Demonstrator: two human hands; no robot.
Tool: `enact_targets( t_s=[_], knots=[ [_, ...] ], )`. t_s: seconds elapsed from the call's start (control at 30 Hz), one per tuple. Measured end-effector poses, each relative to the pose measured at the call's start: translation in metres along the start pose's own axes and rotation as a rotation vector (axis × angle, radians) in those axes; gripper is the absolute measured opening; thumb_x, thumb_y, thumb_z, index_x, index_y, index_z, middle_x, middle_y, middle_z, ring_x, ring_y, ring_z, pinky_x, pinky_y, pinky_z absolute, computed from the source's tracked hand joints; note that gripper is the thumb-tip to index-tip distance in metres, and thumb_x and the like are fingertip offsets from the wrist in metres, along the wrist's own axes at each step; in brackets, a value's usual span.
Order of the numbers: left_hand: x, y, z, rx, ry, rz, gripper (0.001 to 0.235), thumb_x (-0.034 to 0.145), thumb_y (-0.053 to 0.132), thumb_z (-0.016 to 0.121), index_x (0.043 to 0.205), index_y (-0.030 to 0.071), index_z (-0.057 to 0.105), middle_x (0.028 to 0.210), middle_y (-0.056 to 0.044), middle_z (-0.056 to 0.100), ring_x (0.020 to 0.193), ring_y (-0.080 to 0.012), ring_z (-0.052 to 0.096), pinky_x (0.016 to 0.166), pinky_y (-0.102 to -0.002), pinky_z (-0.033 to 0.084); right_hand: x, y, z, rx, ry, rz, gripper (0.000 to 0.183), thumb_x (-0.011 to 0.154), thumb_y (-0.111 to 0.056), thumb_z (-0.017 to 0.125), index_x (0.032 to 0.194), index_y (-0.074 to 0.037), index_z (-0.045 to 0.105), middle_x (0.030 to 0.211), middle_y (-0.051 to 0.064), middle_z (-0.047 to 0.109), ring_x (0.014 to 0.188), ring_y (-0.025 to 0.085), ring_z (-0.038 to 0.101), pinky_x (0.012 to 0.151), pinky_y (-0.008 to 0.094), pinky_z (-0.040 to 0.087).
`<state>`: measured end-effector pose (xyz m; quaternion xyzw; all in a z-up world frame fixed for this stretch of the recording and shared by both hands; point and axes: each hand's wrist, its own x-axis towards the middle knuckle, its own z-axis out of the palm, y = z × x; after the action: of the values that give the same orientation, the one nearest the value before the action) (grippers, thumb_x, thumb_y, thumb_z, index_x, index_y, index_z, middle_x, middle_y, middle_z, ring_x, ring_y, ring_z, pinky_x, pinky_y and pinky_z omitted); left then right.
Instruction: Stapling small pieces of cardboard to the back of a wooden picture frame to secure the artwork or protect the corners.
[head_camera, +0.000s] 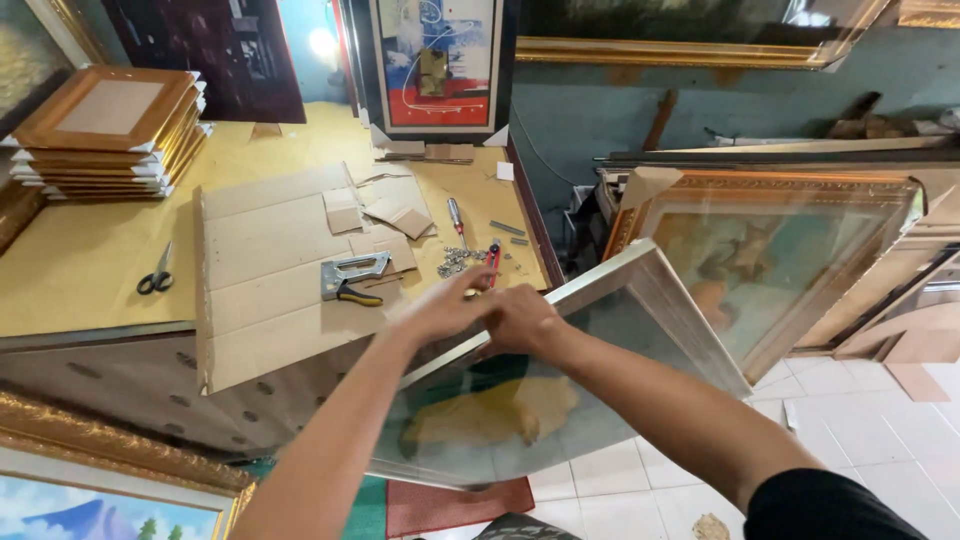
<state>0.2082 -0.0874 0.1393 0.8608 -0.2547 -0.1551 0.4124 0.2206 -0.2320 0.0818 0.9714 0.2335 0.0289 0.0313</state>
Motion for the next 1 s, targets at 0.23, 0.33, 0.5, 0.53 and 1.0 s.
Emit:
enact_targets(
  t_s=[0.23, 0.33, 0.5, 0.53, 1.0],
  knots=[
    [0.014, 0.041, 0.028, -0.004, -0.024, 0.132, 0.06, 0.077, 0.051, 0.051, 0.128, 0.022, 0.04, 0.117, -0.007, 0.056, 0.105, -0.0299, 0.055, 0.089, -0.046, 0.043, 0.003, -0.087, 0.013, 0.025, -0.079, 0.044, 0.051, 0.066, -0.045, 0.067, 0.099, -0.006, 0.058, 0.102, 0.012, 0.059, 0.102, 0.032, 0.05, 0.089, 0.048, 0.035],
    [0.008, 0.012, 0.029, 0.179, -0.052, 0.14, 0.055, 0.072, 0.051, 0.055, 0.118, 0.022, 0.049, 0.107, -0.003, 0.062, 0.102, -0.0294, 0.057, 0.087, -0.045, 0.046, 0.016, -0.109, 0.015, 0.087, -0.006, -0.128, 0.042, 0.069, -0.04, 0.065, 0.094, -0.007, 0.057, 0.096, 0.011, 0.058, 0.094, 0.032, 0.05, 0.082, 0.047, 0.035],
    [-0.032, 0.001, 0.001, 0.224, -0.043, 0.056, 0.069, 0.065, 0.047, 0.063, 0.121, 0.016, 0.038, 0.114, -0.015, 0.052, 0.106, -0.0368, 0.051, 0.086, -0.05, 0.043, 0.029, -0.137, 0.021, 0.2, 0.097, -0.407, 0.027, 0.074, -0.032, 0.06, 0.085, -0.007, 0.055, 0.085, 0.011, 0.058, 0.081, 0.032, 0.051, 0.07, 0.045, 0.037],
    [-0.026, -0.018, 0.002, 0.223, -0.04, 0.051, 0.069, 0.065, 0.047, 0.063, 0.121, 0.016, 0.038, 0.114, -0.015, 0.052, 0.106, -0.0368, 0.051, 0.086, -0.05, 0.043, 0.032, -0.14, 0.021, 0.222, 0.117, -0.459, 0.025, 0.075, -0.03, 0.059, 0.083, -0.007, 0.055, 0.083, 0.01, 0.058, 0.078, 0.032, 0.052, 0.068, 0.045, 0.037],
    [-0.116, -0.176, -0.096, 0.361, 0.186, -0.577, 0.033, 0.078, -0.006, 0.046, 0.099, 0.017, 0.056, 0.099, -0.007, 0.062, 0.086, -0.0285, 0.059, 0.066, -0.038, 0.049, 0.025, -0.099, 0.03, 0.136, 0.304, -0.007, 0.054, 0.072, -0.043, 0.063, 0.121, -0.027, 0.047, 0.126, 0.003, 0.044, 0.115, 0.026, 0.037, 0.093, 0.047, 0.031]
  ],
)
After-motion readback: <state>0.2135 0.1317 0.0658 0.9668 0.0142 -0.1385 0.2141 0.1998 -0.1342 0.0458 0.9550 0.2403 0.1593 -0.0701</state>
